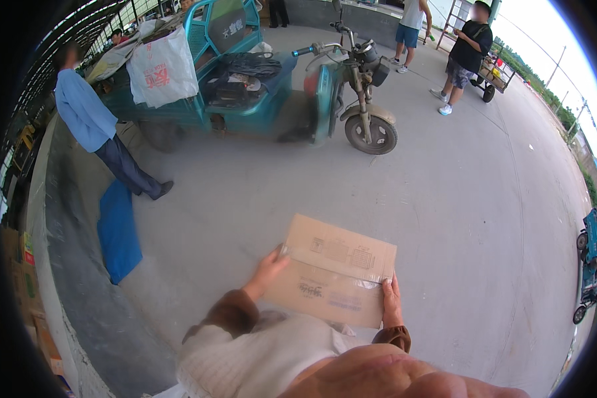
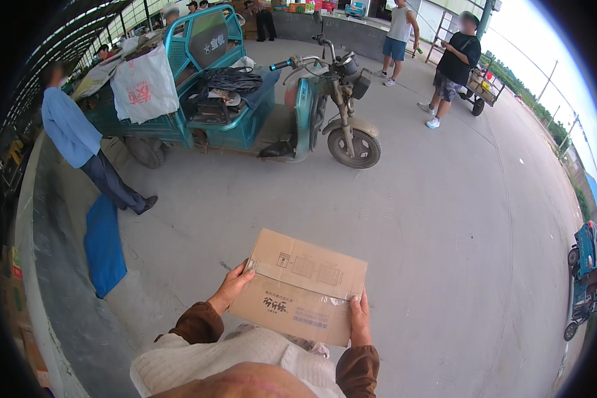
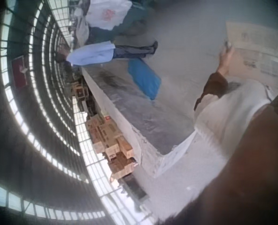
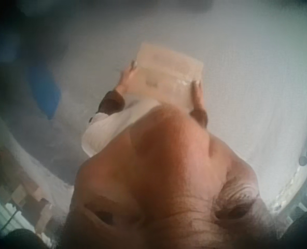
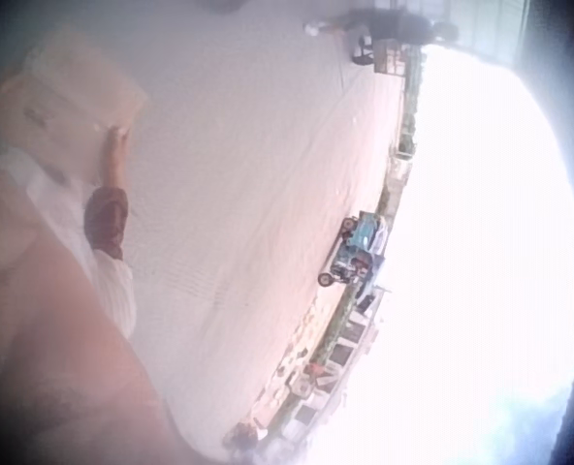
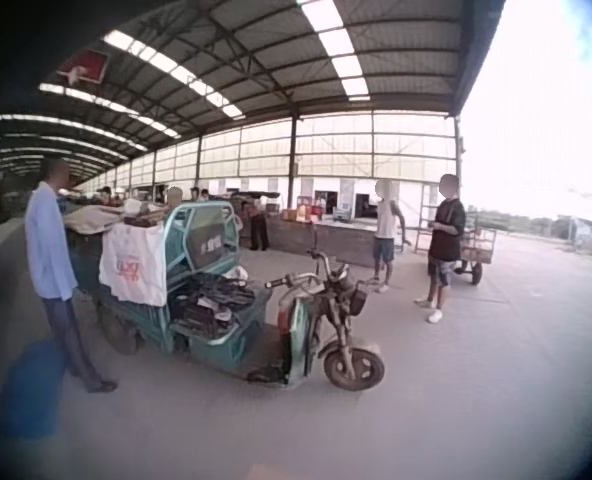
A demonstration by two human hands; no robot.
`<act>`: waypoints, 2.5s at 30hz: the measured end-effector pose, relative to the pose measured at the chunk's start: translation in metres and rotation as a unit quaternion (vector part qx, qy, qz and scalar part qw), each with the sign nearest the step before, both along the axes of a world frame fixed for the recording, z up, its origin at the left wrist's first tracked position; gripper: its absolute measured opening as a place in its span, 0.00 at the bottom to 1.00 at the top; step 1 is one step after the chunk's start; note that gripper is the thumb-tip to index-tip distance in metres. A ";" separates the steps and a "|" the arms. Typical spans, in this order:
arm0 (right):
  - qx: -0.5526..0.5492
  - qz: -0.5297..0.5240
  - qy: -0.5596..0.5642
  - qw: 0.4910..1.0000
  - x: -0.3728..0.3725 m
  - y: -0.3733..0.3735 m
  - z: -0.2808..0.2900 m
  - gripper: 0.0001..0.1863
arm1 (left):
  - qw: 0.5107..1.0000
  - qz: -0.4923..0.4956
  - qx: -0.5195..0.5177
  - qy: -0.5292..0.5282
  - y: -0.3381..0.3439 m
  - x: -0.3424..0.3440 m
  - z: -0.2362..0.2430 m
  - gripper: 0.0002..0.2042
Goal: The person picks up cardboard boxes one at a time from a concrete counter, carries them across the market area, and places them onto stacks on the counter.
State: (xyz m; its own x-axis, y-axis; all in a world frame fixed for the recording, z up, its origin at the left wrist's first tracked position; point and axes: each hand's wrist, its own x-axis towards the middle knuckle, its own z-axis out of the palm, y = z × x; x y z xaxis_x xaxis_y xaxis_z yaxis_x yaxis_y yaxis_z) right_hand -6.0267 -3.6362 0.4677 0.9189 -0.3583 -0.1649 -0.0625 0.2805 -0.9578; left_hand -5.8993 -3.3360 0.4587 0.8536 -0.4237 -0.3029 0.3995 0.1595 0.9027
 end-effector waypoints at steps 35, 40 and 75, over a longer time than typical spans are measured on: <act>0.062 0.041 0.039 0.996 0.622 -0.730 0.003 0.28 | 0.999 0.042 -0.014 -0.001 -0.713 0.583 0.019 0.24; 0.048 0.147 0.028 0.988 0.739 -0.810 0.024 0.28 | 0.989 0.147 0.014 0.031 -0.784 0.641 0.027 0.23; 0.092 0.445 0.089 0.886 1.731 -0.898 0.008 0.27 | 0.874 0.483 0.046 0.037 -0.925 1.408 0.028 0.23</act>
State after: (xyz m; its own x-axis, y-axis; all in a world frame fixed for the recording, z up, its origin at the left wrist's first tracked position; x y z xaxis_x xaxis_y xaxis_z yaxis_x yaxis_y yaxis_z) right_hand -4.2960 -4.5340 0.4756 0.7777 0.5428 -0.3169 -0.4835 0.1944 -0.8535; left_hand -4.4913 -4.2606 0.4869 0.7765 0.5123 -0.3669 0.1765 0.3822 0.9071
